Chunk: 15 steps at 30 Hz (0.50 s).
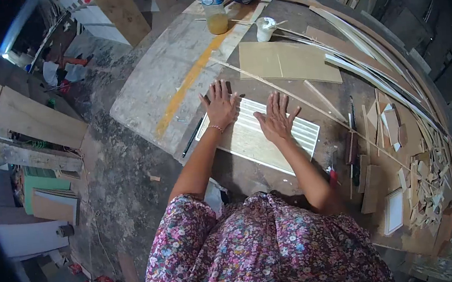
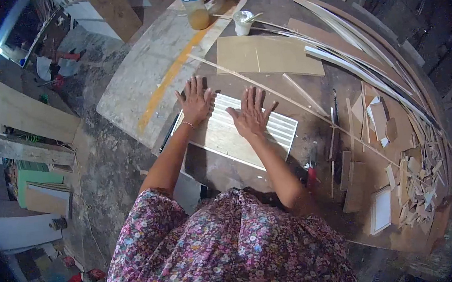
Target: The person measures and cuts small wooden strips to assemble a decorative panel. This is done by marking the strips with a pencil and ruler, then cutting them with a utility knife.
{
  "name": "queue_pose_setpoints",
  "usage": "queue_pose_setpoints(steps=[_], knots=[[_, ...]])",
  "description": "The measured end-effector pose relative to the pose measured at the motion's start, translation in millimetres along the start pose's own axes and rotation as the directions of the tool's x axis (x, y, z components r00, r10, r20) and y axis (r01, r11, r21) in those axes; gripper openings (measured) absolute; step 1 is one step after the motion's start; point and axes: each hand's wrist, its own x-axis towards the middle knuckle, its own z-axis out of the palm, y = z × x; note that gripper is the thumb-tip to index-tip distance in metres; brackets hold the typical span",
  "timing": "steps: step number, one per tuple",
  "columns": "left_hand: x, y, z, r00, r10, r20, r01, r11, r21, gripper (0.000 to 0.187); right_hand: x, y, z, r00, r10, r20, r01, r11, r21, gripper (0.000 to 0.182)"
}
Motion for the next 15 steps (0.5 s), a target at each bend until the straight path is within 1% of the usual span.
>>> queue_pose_setpoints(steps=[1,2,3,4,6,8,9,12,13,15], knots=[[0.6,-1.2,-2.3,0.999,-0.022,0.036,0.024,0.999,-0.047,0.061,0.3,-1.8,-4.4,0.998,0.035,0.055,-0.035,0.999,0.006,0.085],[0.5,-2.8,-4.2,0.996,-0.044,0.076,0.052,0.994,-0.093,0.061,1.1,-4.8,-7.8,0.998,0.017,0.062,-0.018,1.000,0.018,0.085],[2.2,-6.2,-4.4,0.999,-0.002,0.037,0.003,0.999,-0.036,0.061,3.1,-12.9,-15.7,0.998,-0.004,0.070,0.002,1.000,0.031,0.084],[3.0,-8.4,-4.8,0.999,-0.006,0.036,0.006,1.000,-0.012,0.061,6.0,-21.9,-19.0,0.997,-0.026,0.078,0.023,0.999,0.044,0.084],[4.9,-13.4,-5.7,0.999,-0.018,0.030,0.016,0.999,0.040,0.061,13.9,-37.3,-10.9,0.995,-0.087,0.041,0.086,0.996,0.031,0.084],[0.9,-16.6,-5.1,0.998,-0.038,0.054,0.036,0.999,0.038,0.060,19.6,-46.8,5.2,0.988,-0.152,-0.009,0.153,0.988,0.038,0.084],[-0.1,-16.1,-7.3,0.996,-0.048,0.069,0.046,0.998,0.037,0.060,15.9,-50.5,7.9,0.983,-0.175,-0.062,0.176,0.984,0.014,0.085],[-1.9,-14.9,-11.0,0.995,-0.040,0.091,0.036,0.998,0.052,0.059,16.4,-49.8,13.3,0.985,-0.163,-0.056,0.164,0.987,-0.002,0.086],[-1.4,-13.5,-12.1,0.995,-0.053,0.090,0.046,0.996,0.070,0.059,17.0,-49.3,17.2,0.980,-0.172,-0.097,0.173,0.985,0.001,0.086],[-1.4,-14.9,-9.1,0.996,-0.046,0.081,0.039,0.996,0.086,0.059,16.8,-50.2,16.4,0.983,-0.165,-0.076,0.166,0.986,0.004,0.086]])
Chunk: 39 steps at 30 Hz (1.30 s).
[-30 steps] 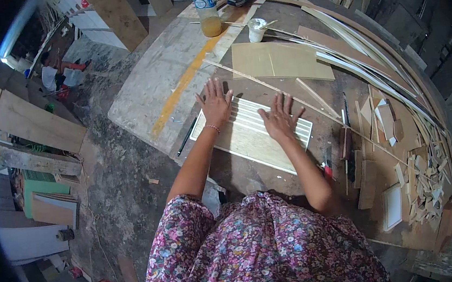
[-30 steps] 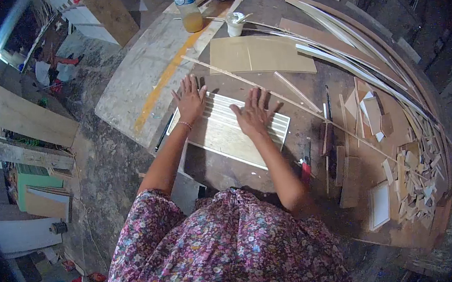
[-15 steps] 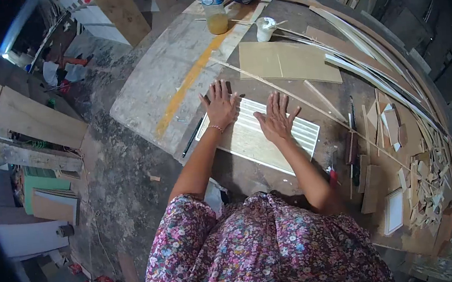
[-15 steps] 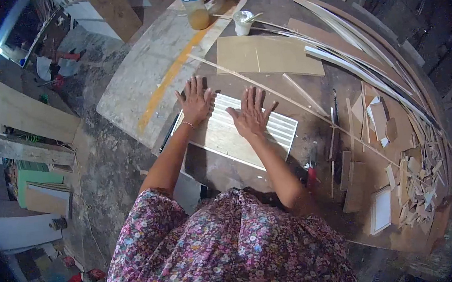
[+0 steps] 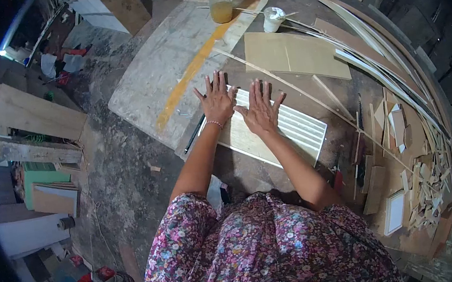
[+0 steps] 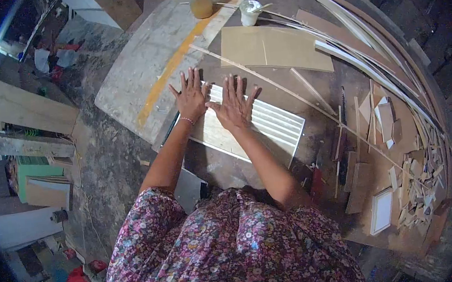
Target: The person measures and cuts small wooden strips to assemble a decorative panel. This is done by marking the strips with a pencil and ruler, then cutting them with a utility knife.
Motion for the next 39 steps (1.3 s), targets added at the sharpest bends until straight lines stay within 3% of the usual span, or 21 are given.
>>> queue_pose_setpoints(steps=[5,9,12,14,17,22,25,29,32,36,39], knots=[[7.0,-5.7,8.5,0.993,-0.054,0.105,0.059,0.997,-0.047,0.059,2.6,2.9,-0.2,0.998,0.013,0.062,-0.017,0.998,0.053,0.088],[16.0,-0.8,-3.6,0.999,-0.038,0.021,0.038,0.999,0.014,0.059,9.6,-9.5,-24.7,0.981,0.019,0.194,-0.041,0.993,0.107,0.086],[21.4,-5.5,3.8,0.996,-0.046,0.075,0.043,0.998,0.045,0.059,14.2,-11.6,1.4,0.998,-0.012,0.068,0.002,0.990,0.138,0.086],[15.5,-5.8,10.7,0.999,-0.022,0.025,0.021,1.000,0.016,0.057,11.8,-10.7,13.0,0.999,-0.038,-0.010,0.038,0.994,0.103,0.088],[9.5,-6.6,13.6,0.999,0.014,-0.031,-0.012,0.999,0.042,0.056,12.7,-13.3,0.8,0.997,-0.027,0.073,0.020,0.995,0.100,0.090],[9.7,-6.9,14.9,0.997,0.011,-0.073,-0.006,0.998,0.066,0.056,13.1,-12.6,3.9,0.998,-0.031,0.048,0.026,0.995,0.092,0.090],[11.1,-3.8,7.8,0.993,0.067,-0.092,-0.055,0.991,0.120,0.056,13.5,-1.6,-12.1,0.982,0.008,0.187,-0.030,0.993,0.114,0.086],[2.3,27.3,1.3,0.987,0.142,-0.069,-0.147,0.987,-0.065,0.057,-8.8,38.1,-39.2,0.969,0.182,0.168,-0.185,0.983,0.002,0.080],[-14.9,56.7,0.5,0.964,0.264,-0.027,-0.265,0.961,-0.080,0.055,-25.3,72.2,-41.5,0.964,0.253,0.076,-0.252,0.968,-0.022,0.081],[-22.4,65.6,-9.8,0.964,0.264,0.020,-0.260,0.959,-0.112,0.055,-38.5,89.7,-24.5,0.974,0.225,0.014,-0.223,0.971,-0.083,0.080],[-20.5,61.0,-1.0,0.956,0.274,-0.103,-0.286,0.950,-0.124,0.053,-41.9,93.5,-25.0,0.975,0.197,-0.103,-0.197,0.980,0.011,0.074]])
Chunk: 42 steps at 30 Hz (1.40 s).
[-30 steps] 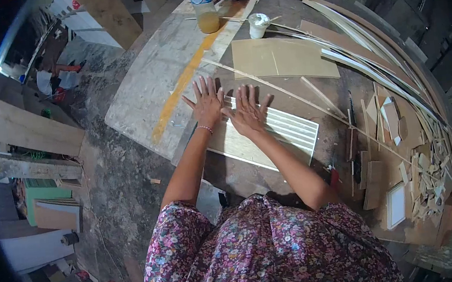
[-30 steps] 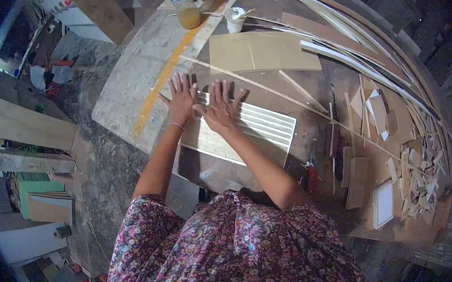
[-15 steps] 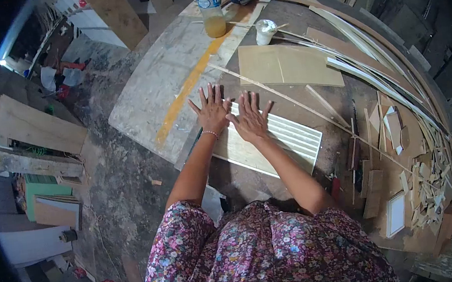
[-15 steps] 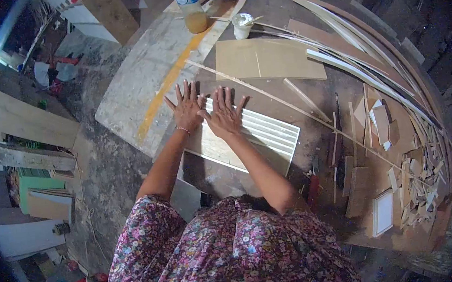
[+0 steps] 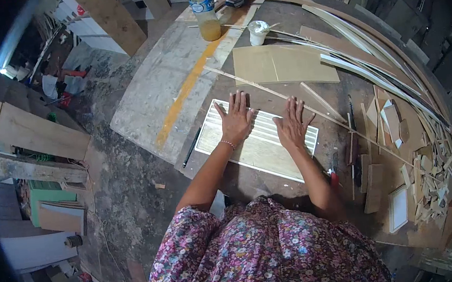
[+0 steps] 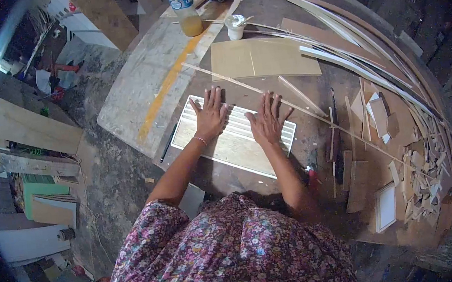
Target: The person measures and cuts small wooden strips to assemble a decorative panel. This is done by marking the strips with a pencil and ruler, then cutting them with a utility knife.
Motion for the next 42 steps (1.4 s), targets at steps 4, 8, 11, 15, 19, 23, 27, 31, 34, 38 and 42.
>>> queue_pose_setpoints(steps=[4,8,11,15,19,23,27,31,34,38,42], knots=[[-2.0,-22.6,-16.3,0.995,-0.017,0.098,0.024,0.997,-0.076,0.051,-8.7,13.1,-8.8,0.999,0.025,-0.035,-0.015,0.967,0.253,0.064],[-5.8,-37.4,-24.2,0.993,-0.033,0.114,0.041,0.997,-0.069,0.053,-12.1,16.5,-8.5,0.986,-0.033,-0.165,0.079,0.957,0.280,0.057],[-8.6,-40.6,-15.3,0.995,-0.034,0.094,0.046,0.991,-0.128,0.055,-15.1,17.2,-3.4,0.992,-0.063,-0.109,0.098,0.930,0.353,0.053],[-8.9,-39.6,-19.0,0.992,-0.046,0.117,0.064,0.985,-0.158,0.056,-11.7,16.9,-5.3,0.993,-0.068,-0.098,0.096,0.940,0.326,0.051],[-10.2,-46.7,-10.8,0.998,-0.058,-0.031,0.054,0.994,-0.099,0.058,-14.1,18.6,-6.6,0.991,-0.077,-0.112,0.112,0.929,0.353,0.050],[-5.0,-50.9,-6.7,0.971,-0.233,-0.043,0.232,0.972,-0.043,0.061,-13.5,18.8,-6.3,0.992,-0.060,-0.113,0.097,0.928,0.360,0.050],[-6.6,-49.5,-9.7,0.976,-0.219,0.015,0.220,0.971,-0.096,0.060,-13.2,16.7,-10.4,0.995,-0.050,-0.092,0.082,0.915,0.396,0.049],[-8.4,-52.5,-5.5,0.969,-0.245,0.027,0.246,0.962,-0.115,0.059,-13.7,17.1,-9.3,0.994,-0.048,-0.102,0.084,0.919,0.385,0.049],[-9.8,-55.6,-0.9,0.965,-0.259,0.049,0.263,0.957,-0.124,0.058,-13.6,17.8,-1.2,0.974,-0.044,-0.222,0.125,0.922,0.366,0.045],[-3.6,-49.3,-9.7,0.960,-0.274,-0.061,0.269,0.960,-0.071,0.049,-11.8,24.7,-10.5,0.976,0.126,-0.178,0.009,0.794,0.608,0.043],[-1.6,-25.9,-35.7,0.952,-0.252,-0.173,0.185,0.926,-0.330,0.021,-15.8,25.7,-25.9,0.927,0.322,-0.193,-0.132,0.760,0.636,0.038]])
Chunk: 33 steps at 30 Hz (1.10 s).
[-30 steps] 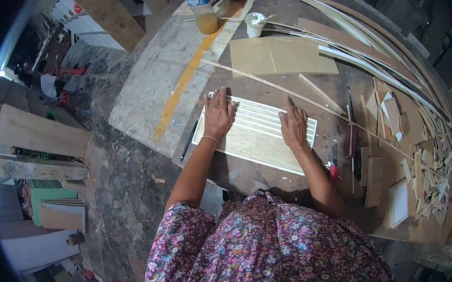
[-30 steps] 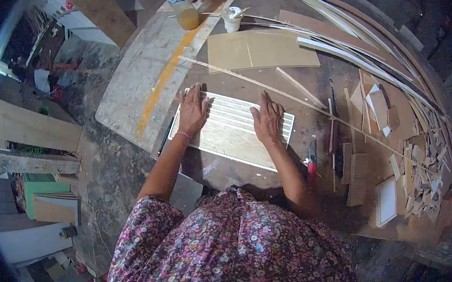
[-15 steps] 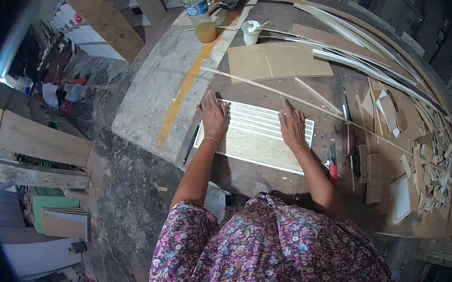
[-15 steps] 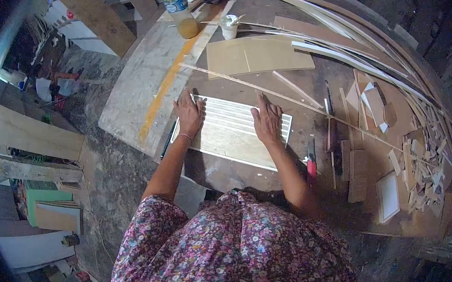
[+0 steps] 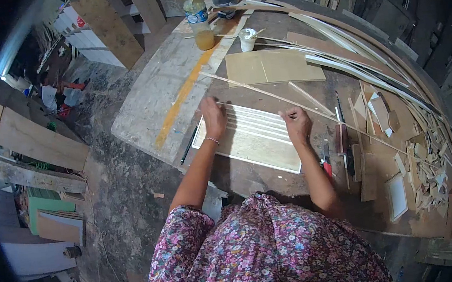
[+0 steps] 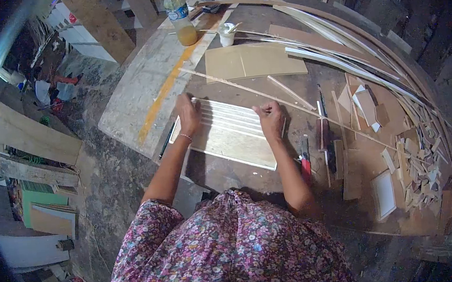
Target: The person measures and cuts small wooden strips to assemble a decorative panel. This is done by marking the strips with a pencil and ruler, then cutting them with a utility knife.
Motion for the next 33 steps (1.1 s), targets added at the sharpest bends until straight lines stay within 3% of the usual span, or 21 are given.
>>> queue_pose_setpoints(steps=[2,3,4,6,9,13,19,22,23,26,27,30,31,33], knots=[[-5.3,13.4,18.4,0.999,-0.029,0.024,0.032,0.989,-0.145,0.012,4.4,3.1,-5.3,0.997,0.066,0.035,-0.062,0.993,-0.100,0.031],[-10.6,32.0,18.1,0.999,0.025,-0.034,-0.031,0.976,-0.217,0.012,4.2,8.2,-5.1,1.000,0.026,-0.015,-0.026,0.999,-0.029,0.027],[-18.3,47.8,17.0,0.995,0.000,0.100,0.030,0.952,-0.303,0.011,2.8,4.4,-10.0,0.999,0.033,-0.010,-0.034,0.997,-0.066,0.027],[-32.9,83.0,13.2,0.992,0.008,0.126,0.052,0.883,-0.466,0.008,-1.9,-0.2,-20.2,0.999,0.053,0.001,-0.052,0.988,-0.143,0.025],[-56.2,107.1,31.6,0.961,-0.018,0.275,0.162,0.845,-0.509,0.006,-2.8,38.9,-16.4,1.000,0.014,-0.006,-0.015,0.997,-0.076,0.018],[-77.4,141.8,39.8,0.901,-0.029,0.432,0.282,0.796,-0.535,0.009,-7.9,42.6,-33.7,0.987,0.161,-0.023,-0.141,0.917,0.374,0.015],[-95.8,163.9,58.6,0.910,0.118,0.398,0.172,0.764,-0.622,0.005,-18.5,43.2,-60.6,0.960,0.269,-0.082,-0.203,0.865,0.458,0.017],[-93.9,177.4,50.5,0.883,0.087,0.462,0.281,0.691,-0.666,0.005,-23.8,41.5,-68.4,0.935,0.351,-0.052,-0.275,0.810,0.517,0.016],[-92.0,182.5,44.0,0.823,0.039,0.567,0.418,0.636,-0.649,0.011,-22.9,41.5,-70.9,0.927,0.373,-0.043,-0.293,0.790,0.538,0.015],[-91.2,177.0,52.1,0.779,0.033,0.626,0.579,0.346,-0.739,0.013,-28.1,28.8,-86.5,0.964,0.259,-0.052,-0.222,0.902,0.371,0.013],[-87.5,174.8,49.6,0.717,0.011,0.697,0.677,0.225,-0.701,0.012,-29.6,33.2,-85.2,0.976,0.192,-0.099,-0.150,0.934,0.324,0.012],[-83.0,174.0,41.4,0.674,-0.104,0.731,0.734,-0.018,-0.679,0.013,-33.6,39.4,-85.4,0.974,0.203,-0.103,-0.188,0.972,0.143,0.012],[-80.8,168.7,40.9,0.659,-0.082,0.748,0.750,-0.001,-0.661,0.016,-36.6,36.6,-85.9,0.956,0.290,-0.053,-0.280,0.949,0.147,0.011],[-77.2,166.0,36.5,0.645,-0.130,0.753,0.757,-0.027,-0.653,0.017,-41.1,26.1,-84.8,0.981,0.186,-0.049,-0.176,0.970,0.165,0.010]])
